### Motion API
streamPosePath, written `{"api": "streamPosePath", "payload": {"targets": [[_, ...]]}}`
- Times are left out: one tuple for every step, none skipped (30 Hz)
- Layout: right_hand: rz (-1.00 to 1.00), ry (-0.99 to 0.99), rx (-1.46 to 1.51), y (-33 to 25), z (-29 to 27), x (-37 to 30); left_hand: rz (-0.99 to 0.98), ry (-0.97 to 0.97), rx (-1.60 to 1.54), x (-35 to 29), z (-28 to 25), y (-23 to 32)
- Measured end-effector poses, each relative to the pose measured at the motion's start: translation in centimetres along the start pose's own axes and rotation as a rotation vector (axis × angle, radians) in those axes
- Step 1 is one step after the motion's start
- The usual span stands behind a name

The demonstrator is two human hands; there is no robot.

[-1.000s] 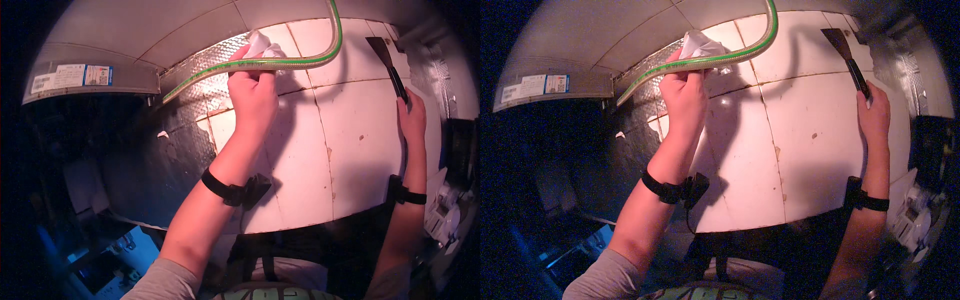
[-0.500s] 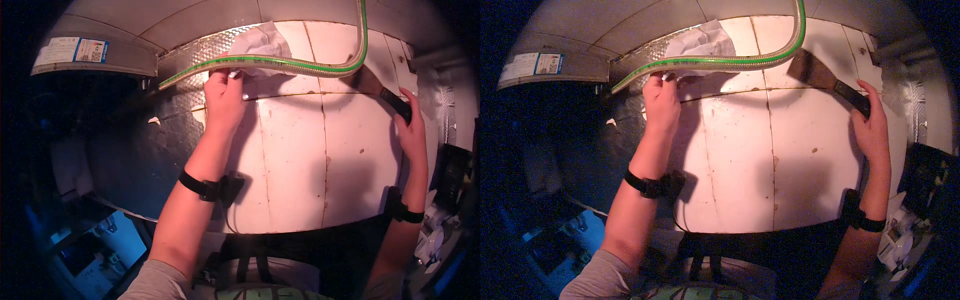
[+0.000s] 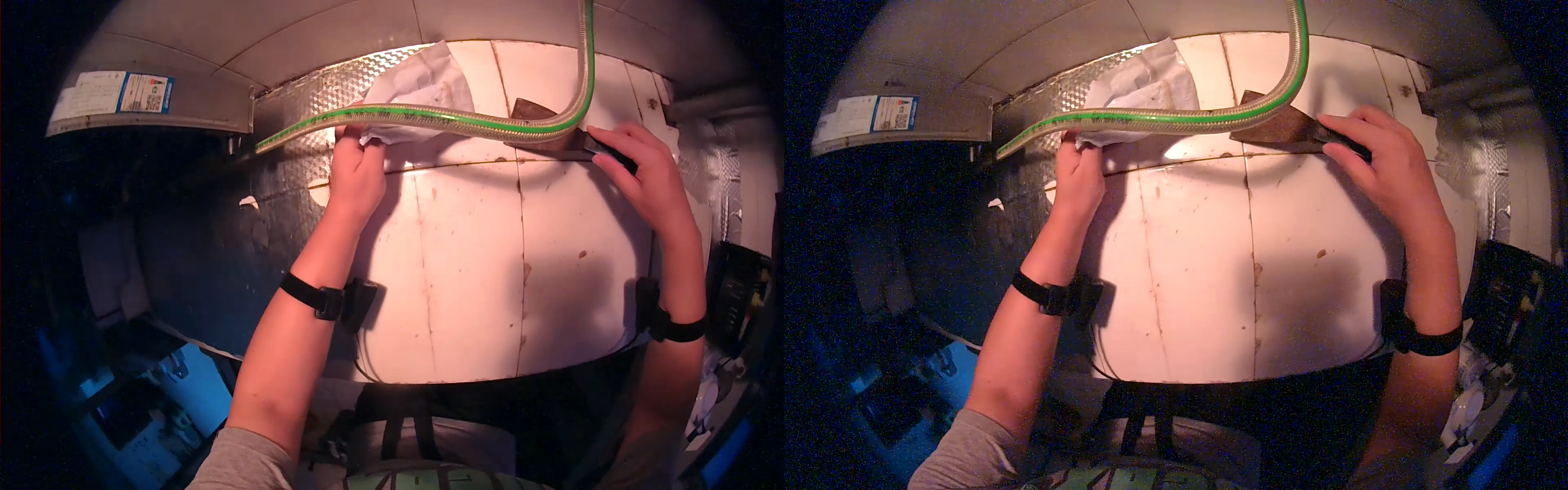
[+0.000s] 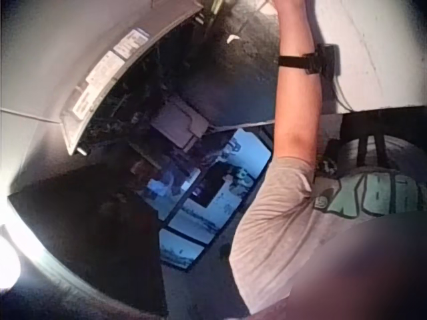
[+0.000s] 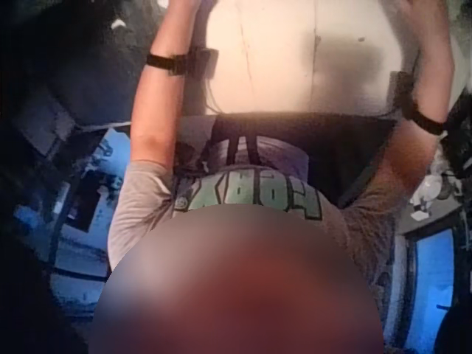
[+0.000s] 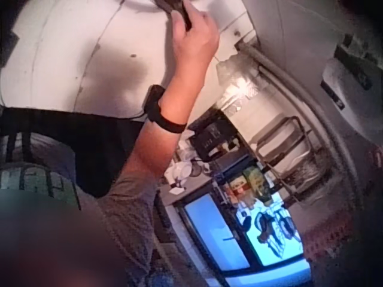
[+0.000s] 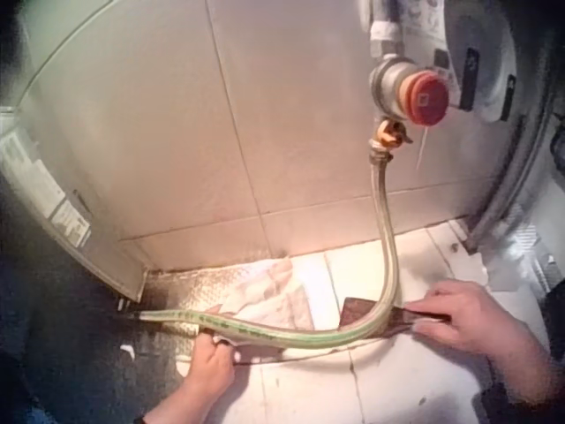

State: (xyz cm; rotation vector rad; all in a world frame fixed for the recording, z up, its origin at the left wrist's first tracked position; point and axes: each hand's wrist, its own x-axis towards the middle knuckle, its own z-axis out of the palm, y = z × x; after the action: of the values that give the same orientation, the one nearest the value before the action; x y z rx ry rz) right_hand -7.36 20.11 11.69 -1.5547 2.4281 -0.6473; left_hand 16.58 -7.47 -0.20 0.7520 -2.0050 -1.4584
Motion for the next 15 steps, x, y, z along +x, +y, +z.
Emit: {"api": "streamPosePath", "payload": {"targets": [[-0.016,0.02,-0.025,0.1,0.1,0.1,-0.07,-0.019,-0.063,0.0,-0.1,0.2],[-0.032,0.041,-0.049,0.2,0.1,0.2,-0.097,-0.027,-0.099,0.0,-0.1,0.3],[-0.035,0.043,-0.051,0.1,0.1,0.4,-0.091,-0.026,-0.126,0.1,-0.3,0.0],[-0.038,0.046,-0.053,0.0,0.1,0.6,-0.084,-0.025,-0.154,0.2,-0.4,-0.3],[-0.042,0.048,-0.055,-0.2,0.1,0.9,-0.077,-0.024,-0.181,0.4,-0.5,-0.5],[-0.044,0.054,-0.067,-0.2,0.2,0.9,-0.101,-0.038,-0.175,0.3,-0.3,0.0],[-0.047,0.059,-0.079,-0.3,0.4,1.1,-0.096,-0.048,-0.168,0.3,-0.2,0.3],[-0.05,0.065,-0.091,-0.4,0.4,1.2,-0.091,-0.059,-0.161,0.4,-0.1,0.6],[-0.05,0.063,-0.11,-0.7,0.4,1.5,-0.088,-0.063,-0.149,0.3,-0.3,0.7],[-0.051,0.062,-0.129,-1.1,0.2,1.7,-0.066,-0.043,-0.106,0.3,-0.3,0.5],[-0.051,0.06,-0.148,-1.4,0.2,1.9,-0.043,-0.023,-0.062,0.2,-0.4,0.2],[-0.064,0.051,-0.148,-1.6,0.3,2.1,-0.018,-0.006,-0.025,0.2,-0.2,0.0],[-0.076,0.041,-0.149,-1.7,0.4,2.4,-0.037,-0.012,-0.034,0.3,-0.3,-0.2],[-0.089,0.031,-0.149,-1.7,0.4,2.6,-0.056,-0.017,-0.043,0.4,-0.5,-0.3],[-0.087,0.03,-0.157,-1.8,0.4,2.7,-0.076,-0.02,-0.05,0.4,-0.6,-0.3]]}}
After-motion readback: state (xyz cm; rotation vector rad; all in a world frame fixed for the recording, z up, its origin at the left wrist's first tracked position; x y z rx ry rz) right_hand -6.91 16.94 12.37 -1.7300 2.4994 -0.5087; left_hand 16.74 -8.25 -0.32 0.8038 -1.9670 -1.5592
